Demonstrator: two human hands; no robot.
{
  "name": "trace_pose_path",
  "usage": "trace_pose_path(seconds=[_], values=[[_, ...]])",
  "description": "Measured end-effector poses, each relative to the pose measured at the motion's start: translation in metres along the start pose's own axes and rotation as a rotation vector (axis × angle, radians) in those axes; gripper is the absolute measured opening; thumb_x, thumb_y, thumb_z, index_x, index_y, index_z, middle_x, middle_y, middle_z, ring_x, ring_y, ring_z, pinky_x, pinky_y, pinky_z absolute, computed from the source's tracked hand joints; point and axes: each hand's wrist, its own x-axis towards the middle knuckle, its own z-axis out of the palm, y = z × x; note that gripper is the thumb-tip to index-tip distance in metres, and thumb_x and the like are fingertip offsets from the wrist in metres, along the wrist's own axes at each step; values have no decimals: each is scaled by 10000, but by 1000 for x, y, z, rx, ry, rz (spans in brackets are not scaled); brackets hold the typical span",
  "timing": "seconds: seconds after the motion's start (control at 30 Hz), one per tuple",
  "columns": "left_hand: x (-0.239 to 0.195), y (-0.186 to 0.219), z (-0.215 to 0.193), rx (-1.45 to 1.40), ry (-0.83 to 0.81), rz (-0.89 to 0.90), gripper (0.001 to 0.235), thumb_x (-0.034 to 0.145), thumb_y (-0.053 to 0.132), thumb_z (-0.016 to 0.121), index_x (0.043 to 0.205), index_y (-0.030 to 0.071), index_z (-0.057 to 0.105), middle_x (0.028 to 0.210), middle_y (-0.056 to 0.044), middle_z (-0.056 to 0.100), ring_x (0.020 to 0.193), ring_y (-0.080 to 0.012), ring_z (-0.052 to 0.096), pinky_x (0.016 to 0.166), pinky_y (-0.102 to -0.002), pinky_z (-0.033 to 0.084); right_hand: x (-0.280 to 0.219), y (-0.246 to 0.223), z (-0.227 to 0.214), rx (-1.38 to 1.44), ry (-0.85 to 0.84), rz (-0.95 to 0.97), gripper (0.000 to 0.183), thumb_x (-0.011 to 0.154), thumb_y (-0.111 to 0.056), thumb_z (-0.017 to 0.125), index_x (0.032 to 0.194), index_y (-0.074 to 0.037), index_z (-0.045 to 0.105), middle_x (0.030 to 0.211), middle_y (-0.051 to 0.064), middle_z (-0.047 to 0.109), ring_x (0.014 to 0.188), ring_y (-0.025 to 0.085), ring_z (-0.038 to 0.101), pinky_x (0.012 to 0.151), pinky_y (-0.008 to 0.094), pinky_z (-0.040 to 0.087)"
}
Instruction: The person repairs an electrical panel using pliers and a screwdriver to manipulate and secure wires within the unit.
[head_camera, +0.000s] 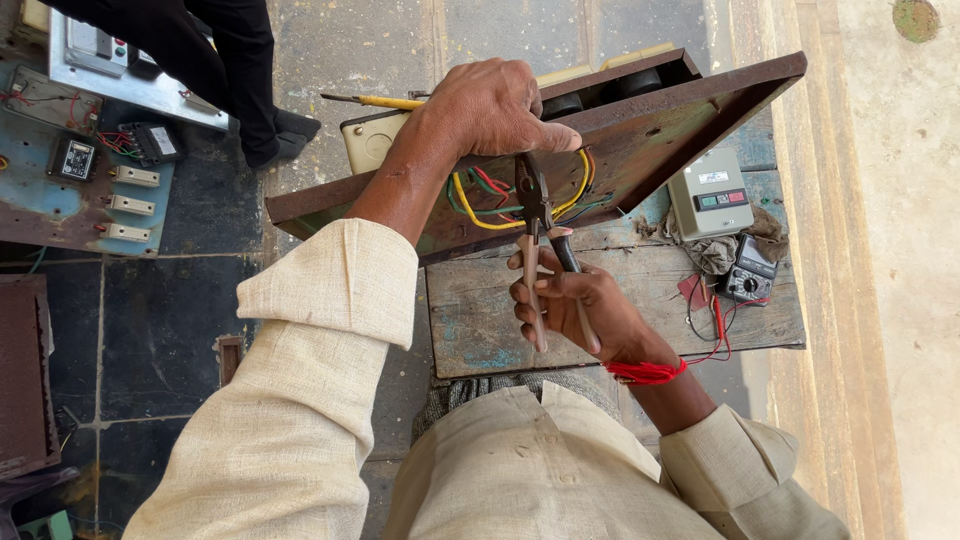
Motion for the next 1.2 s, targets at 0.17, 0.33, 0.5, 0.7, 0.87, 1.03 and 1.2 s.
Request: trace_pose_path(seconds=[0.17, 0.33, 0.5, 0.7, 0.87, 1.03, 1.2], values=[[2, -3, -2, 6, 0, 31, 688, 685, 737, 802, 563, 72, 676, 522, -93, 587, 515, -250, 590, 572, -442, 488, 1, -13, 14, -1222, 577, -54, 489, 902, -201, 606, 1365, -77, 507, 819, 160, 661, 743, 285, 645, 775, 468, 521], [3, -4, 1, 2, 15, 33, 690, 670, 734, 809, 548, 67, 677, 520, -88, 586, 510, -245, 587, 568, -444, 488, -1, -19, 9, -905, 473, 164, 386, 974, -184, 621, 1313, -5, 668, 1041, 177, 688, 783, 367, 647, 694, 617, 465], [7, -6, 3, -7, 24, 52, 674, 662, 734, 808, 556, 80, 684, 511, -88, 582, 494, -241, 582, 558, -435, 489, -17, -22, -4, -520, 162, -64, 442, 944, -192, 597, 1334, 15, 596, 1199, 164, 738, 1125, 258, 715, 1014, 410, 540], [9, -8, 4, -9, 23, 43, 661, 652, 742, 810, 559, 97, 698, 506, -73, 575, 485, -225, 572, 538, -426, 478, -13, -20, -2, -392, 179, -25, 458, 926, -166, 582, 1354, -8, 554, 1172, 161, 708, 1062, 266, 707, 965, 446, 578], [11, -8, 4, -3, 10, 27, 643, 654, 745, 808, 562, 117, 704, 493, -60, 568, 468, -211, 546, 500, -425, 449, -9, -17, -1, -429, 278, -1, 413, 925, -194, 593, 1294, -11, 570, 1065, 120, 685, 964, 240, 691, 883, 437, 611], [10, -6, 4, -1, 12, 29, 639, 644, 748, 814, 556, 126, 699, 482, -53, 562, 453, -205, 539, 488, -418, 440, -11, -14, -7, -578, 337, -38, 364, 947, -171, 612, 1222, 67, 621, 990, 146, 645, 881, 229, 657, 841, 397, 591], [7, -4, 4, -11, 6, 31, 671, 640, 763, 814, 537, 112, 684, 481, -46, 562, 458, -202, 538, 492, -411, 442, -12, -15, -5, -447, 285, -59, 476, 859, -104, 518, 1319, 10, 563, 1027, 109, 671, 877, 205, 644, 816, 382, 579]])
